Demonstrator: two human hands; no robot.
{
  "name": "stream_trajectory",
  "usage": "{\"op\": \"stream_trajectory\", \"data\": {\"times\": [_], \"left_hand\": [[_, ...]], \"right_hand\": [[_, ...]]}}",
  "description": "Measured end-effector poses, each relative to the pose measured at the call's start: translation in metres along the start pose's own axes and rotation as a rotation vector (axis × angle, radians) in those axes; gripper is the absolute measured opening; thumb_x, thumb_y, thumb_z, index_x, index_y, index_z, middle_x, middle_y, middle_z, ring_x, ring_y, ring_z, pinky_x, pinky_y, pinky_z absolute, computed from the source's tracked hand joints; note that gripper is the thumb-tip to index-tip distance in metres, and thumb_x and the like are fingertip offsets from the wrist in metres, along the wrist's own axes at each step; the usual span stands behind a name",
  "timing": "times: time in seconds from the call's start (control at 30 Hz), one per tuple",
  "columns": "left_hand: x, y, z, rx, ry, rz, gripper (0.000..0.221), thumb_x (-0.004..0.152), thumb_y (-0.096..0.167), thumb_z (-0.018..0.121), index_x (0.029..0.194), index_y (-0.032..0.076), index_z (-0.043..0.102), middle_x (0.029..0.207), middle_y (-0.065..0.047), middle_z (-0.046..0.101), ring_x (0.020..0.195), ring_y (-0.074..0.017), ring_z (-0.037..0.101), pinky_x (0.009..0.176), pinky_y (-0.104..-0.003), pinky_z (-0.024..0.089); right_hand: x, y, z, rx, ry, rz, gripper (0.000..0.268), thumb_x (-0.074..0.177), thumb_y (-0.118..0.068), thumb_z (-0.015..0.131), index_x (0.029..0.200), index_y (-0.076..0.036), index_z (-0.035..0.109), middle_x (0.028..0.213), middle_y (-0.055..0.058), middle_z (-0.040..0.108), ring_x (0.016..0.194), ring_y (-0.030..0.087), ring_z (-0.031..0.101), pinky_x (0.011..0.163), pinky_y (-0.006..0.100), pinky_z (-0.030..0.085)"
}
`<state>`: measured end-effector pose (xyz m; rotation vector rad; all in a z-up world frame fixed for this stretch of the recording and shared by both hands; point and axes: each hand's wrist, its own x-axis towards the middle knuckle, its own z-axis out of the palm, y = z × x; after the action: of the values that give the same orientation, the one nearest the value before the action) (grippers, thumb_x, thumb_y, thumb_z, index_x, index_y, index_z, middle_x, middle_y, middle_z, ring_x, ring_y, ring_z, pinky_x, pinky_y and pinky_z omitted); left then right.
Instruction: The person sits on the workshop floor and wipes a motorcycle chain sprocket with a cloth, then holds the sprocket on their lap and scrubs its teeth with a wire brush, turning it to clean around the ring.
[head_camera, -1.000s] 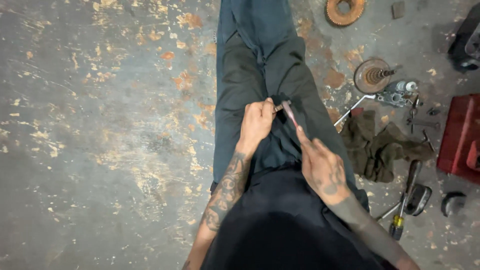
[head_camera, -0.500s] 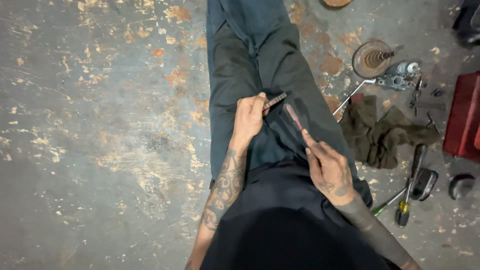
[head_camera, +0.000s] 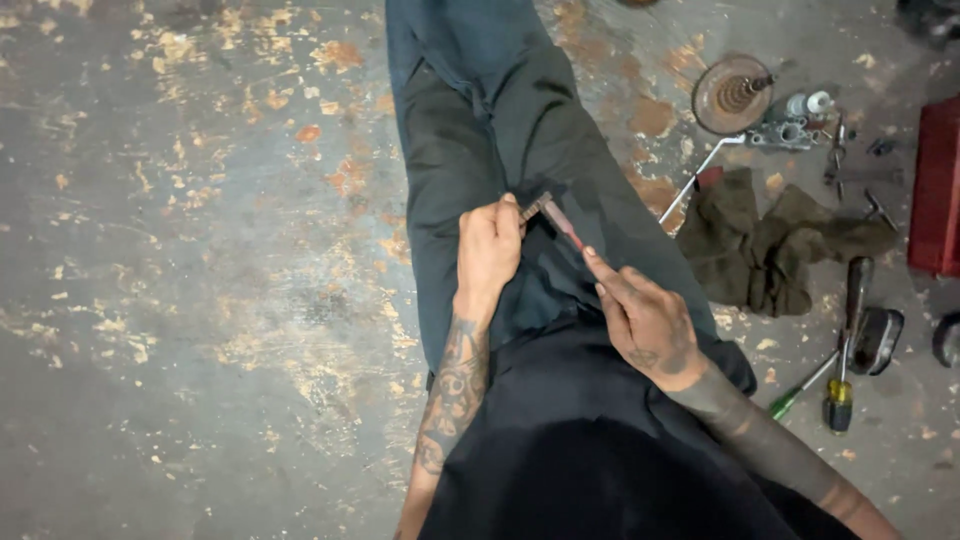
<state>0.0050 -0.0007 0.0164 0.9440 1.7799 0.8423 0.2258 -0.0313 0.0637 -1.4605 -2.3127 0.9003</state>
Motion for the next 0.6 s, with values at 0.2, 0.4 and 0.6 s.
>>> {"op": "stream_trajectory", "data": {"times": [0.2,0.4,0.6], "left_hand": [[0.003,0.005,0.001,0.066,-0.004,-0.063,0.052,0.099,0.028,0.046,0.055,0.006,0.061,0.052,-0.013,0.061,0.053,-0.0258,0.058,0.057,-0.043,0.045],[0.005,0.003,0.005,0.119,-0.005,-0.070,0.053,0.100,0.028,0.046,0.055,0.004,0.062,0.055,-0.017,0.062,0.057,-0.0351,0.063,0.059,-0.045,0.047],[0.012,-0.007,0.004,0.051,0.030,-0.134,0.053,0.097,0.031,0.046,0.052,0.008,0.061,0.052,-0.014,0.060,0.056,-0.0292,0.059,0.061,-0.045,0.047]], "right_hand": [[0.002,0.000,0.005,-0.004,0.005,0.057,0.039,0.101,-0.021,0.056,0.137,-0.026,0.068,0.077,0.007,0.062,0.071,0.035,0.067,0.050,0.046,0.051],[0.023,-0.011,0.008,-0.091,0.000,-0.010,0.048,0.099,-0.016,0.056,0.144,-0.028,0.063,0.076,0.007,0.062,0.069,0.034,0.068,0.052,0.047,0.055],[0.019,-0.018,0.008,-0.072,0.013,0.003,0.042,0.101,-0.018,0.056,0.141,-0.028,0.067,0.079,0.008,0.066,0.073,0.036,0.069,0.051,0.048,0.055]]}}
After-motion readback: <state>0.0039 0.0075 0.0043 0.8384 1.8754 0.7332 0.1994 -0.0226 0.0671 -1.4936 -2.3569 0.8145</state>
